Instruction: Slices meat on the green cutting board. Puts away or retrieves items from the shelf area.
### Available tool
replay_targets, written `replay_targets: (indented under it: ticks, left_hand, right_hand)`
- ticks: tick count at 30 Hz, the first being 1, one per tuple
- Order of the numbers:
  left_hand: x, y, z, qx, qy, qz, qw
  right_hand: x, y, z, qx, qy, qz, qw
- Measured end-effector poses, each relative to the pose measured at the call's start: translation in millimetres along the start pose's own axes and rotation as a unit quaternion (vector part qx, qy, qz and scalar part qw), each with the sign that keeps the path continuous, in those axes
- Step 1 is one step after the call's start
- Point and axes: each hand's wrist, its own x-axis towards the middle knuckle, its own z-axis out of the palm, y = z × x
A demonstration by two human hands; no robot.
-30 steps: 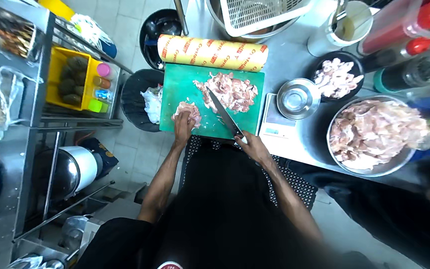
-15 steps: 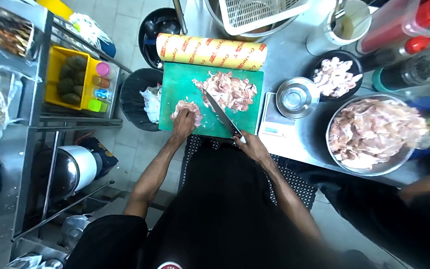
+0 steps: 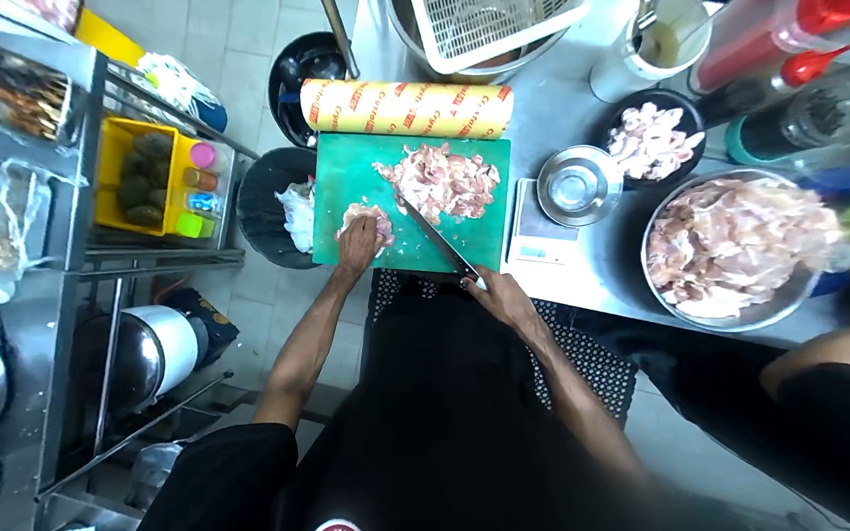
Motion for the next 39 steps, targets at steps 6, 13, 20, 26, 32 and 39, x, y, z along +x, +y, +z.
replay_targets:
  ticks: [6,13,20,26,32,39]
  left_hand:
    - [-2,7,-7,-0.093,-0.008,-0.062,0.994]
    - [-49,20,-25,-0.279,0.040,-0.151,0.947]
    - [-42,15,-22,-0.312,0.034,-0.198,0.928]
    - [-20,7,-2,-0.268,0.028,-0.186,0.945]
    - [-10,3,-7,-0.280,0.015,-0.207,0.937]
    - [-4,8,4,-0.291,0.057,-0.221,0.929]
  right_hand:
    - [-16,-16,0,-0.133,-0.037,0.070,0.988]
    - [-23,-24,10,-0.156,0.013,0.029,0.987]
    - [-31,-30,14,-0.174,0.048,0.017,0.983]
    - [-14,-26,37,-0.192,0.128,0.001,0.973]
    - [17,-16,56,-0.208,0.189,-0.015,0.960]
    - [30,-23,56,-0.146,0.158,0.023,0.976]
